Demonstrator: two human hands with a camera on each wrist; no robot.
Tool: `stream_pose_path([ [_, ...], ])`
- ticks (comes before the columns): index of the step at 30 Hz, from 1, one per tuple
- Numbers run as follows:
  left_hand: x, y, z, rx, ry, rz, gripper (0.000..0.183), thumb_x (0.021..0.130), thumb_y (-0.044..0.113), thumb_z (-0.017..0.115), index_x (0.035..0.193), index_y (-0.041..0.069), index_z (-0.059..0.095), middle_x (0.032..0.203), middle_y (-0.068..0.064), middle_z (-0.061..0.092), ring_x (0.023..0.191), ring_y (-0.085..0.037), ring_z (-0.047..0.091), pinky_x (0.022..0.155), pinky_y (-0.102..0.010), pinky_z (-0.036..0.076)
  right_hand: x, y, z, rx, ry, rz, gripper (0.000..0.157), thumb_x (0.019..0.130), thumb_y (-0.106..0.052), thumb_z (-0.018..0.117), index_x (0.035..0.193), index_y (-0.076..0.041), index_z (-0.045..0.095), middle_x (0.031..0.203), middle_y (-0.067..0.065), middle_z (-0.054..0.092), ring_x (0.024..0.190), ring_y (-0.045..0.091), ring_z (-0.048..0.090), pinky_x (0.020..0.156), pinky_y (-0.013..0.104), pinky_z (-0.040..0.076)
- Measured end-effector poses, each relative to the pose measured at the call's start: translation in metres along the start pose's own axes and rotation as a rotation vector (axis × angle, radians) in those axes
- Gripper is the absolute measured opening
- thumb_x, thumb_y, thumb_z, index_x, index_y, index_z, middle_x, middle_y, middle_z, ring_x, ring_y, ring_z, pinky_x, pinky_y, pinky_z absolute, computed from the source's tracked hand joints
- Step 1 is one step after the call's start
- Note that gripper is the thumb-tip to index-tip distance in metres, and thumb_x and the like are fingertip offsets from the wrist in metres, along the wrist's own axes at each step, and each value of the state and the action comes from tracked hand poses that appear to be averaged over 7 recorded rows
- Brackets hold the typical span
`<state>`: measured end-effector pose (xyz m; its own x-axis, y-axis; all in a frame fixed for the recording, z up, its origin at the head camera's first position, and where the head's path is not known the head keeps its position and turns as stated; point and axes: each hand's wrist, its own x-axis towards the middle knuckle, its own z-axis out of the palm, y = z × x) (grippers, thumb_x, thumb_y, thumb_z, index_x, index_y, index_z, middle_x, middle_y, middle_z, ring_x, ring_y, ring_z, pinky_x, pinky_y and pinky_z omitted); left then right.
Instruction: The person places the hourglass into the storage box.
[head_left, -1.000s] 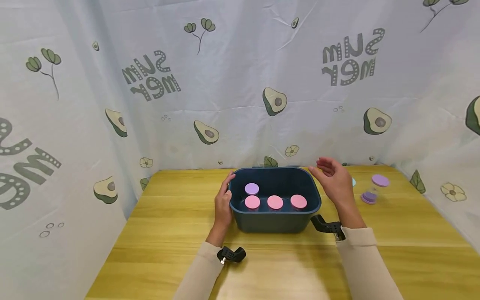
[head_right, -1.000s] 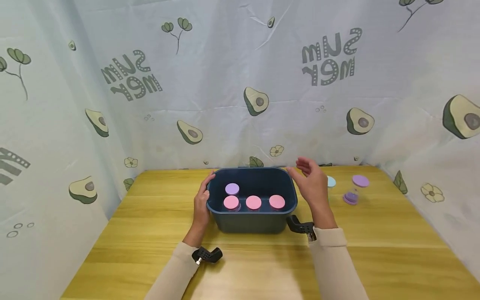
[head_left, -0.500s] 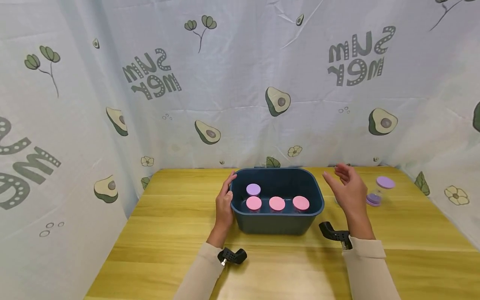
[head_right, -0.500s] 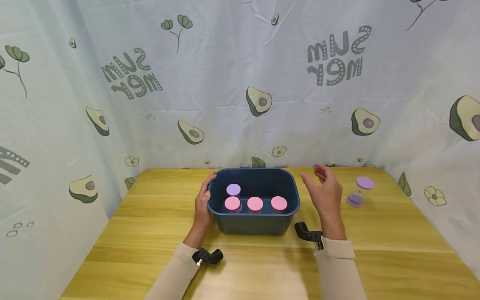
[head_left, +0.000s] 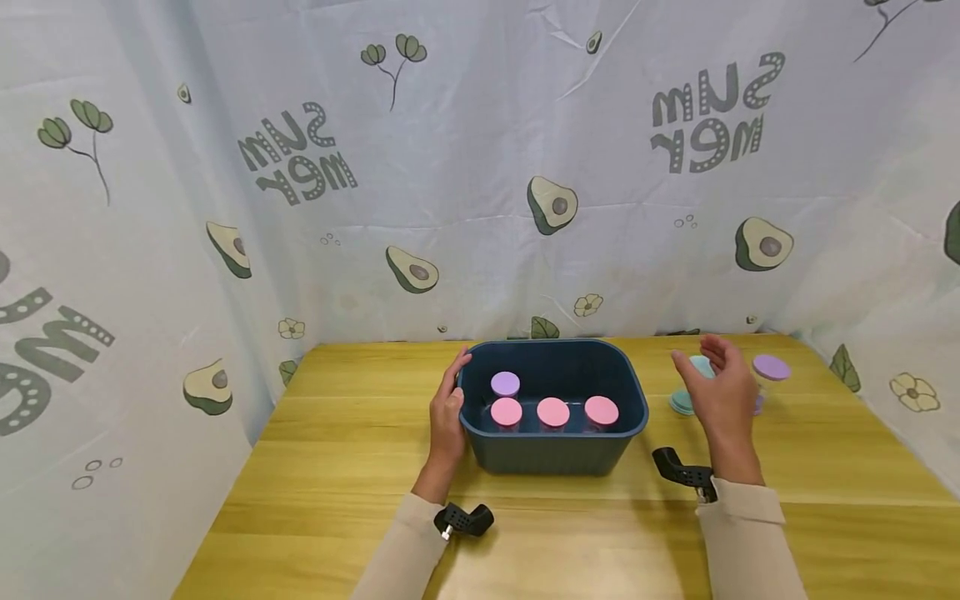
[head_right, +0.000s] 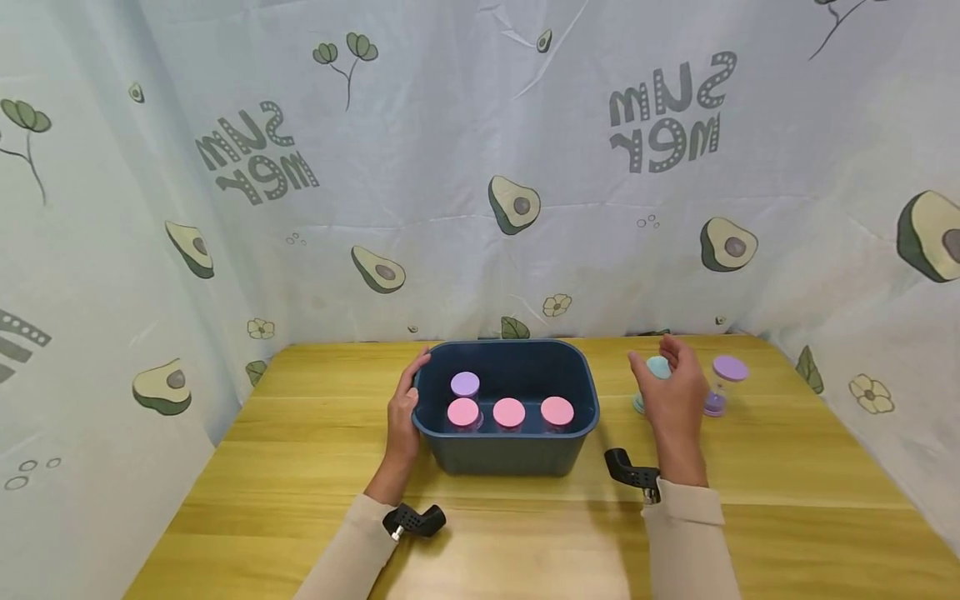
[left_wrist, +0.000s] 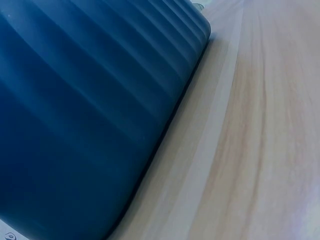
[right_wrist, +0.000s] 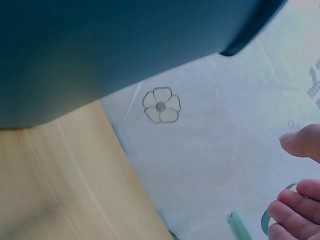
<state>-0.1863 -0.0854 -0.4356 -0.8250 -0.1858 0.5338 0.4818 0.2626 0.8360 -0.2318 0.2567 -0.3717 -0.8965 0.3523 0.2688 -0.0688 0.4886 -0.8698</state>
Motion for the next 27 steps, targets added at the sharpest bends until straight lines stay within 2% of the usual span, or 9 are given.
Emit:
stream_pose_path([
  [5, 0.003, 0.001, 0.001, -0.013, 0.001, 0.007, 0.051, 0.094, 0.023, 0.030, 0.140, 0.013, 0.049, 0.150, -0.006, 0.042, 0.139, -0.022, 0.035, 0.111, -0.051, 0.029, 0.007, 0.011, -0.002, -0.021, 0.044, 0.009, 0.062, 0.088, -0.029, 0.068, 0.140, -0.002, 0.045, 0.139, 0.014, 0.051, 0.130, 0.029, 0.047, 0.110, 0.039, 0.034],
  [8, 0.003, 0.001, 0.002, -0.020, 0.000, 0.006, 0.051, 0.093, 0.023, 0.030, 0.140, 0.012, 0.049, 0.150, -0.006, 0.042, 0.140, -0.022, 0.035, 0.111, -0.050, 0.028, 0.010, 0.020, -0.004, -0.016, 0.035, 0.047, 0.065, 0.089, -0.029, 0.067, 0.142, -0.003, 0.042, 0.143, 0.014, 0.047, 0.133, 0.029, 0.043, 0.112, 0.038, 0.031],
  [16, 0.000, -0.001, 0.000, 0.002, 0.002, 0.000, 0.051, 0.094, 0.027, 0.030, 0.139, 0.013, 0.049, 0.149, -0.012, 0.041, 0.139, -0.021, 0.035, 0.110, -0.051, 0.030, 0.012, 0.034, -0.005, -0.062, -0.068, 0.135, 0.071, 0.089, -0.034, 0.065, 0.145, -0.001, 0.036, 0.146, 0.017, 0.043, 0.134, 0.034, 0.040, 0.111, 0.046, 0.032],
  [27, 0.001, -0.003, 0.000, -0.007, -0.007, -0.003, 0.051, 0.094, 0.027, 0.030, 0.140, 0.014, 0.049, 0.150, -0.007, 0.042, 0.139, -0.021, 0.036, 0.109, -0.049, 0.032, 0.015, 0.045, -0.001, -0.099, -0.153, 0.151, 0.078, 0.089, -0.038, 0.064, 0.148, 0.002, 0.030, 0.148, 0.025, 0.036, 0.134, 0.043, 0.035, 0.108, 0.054, 0.032],
])
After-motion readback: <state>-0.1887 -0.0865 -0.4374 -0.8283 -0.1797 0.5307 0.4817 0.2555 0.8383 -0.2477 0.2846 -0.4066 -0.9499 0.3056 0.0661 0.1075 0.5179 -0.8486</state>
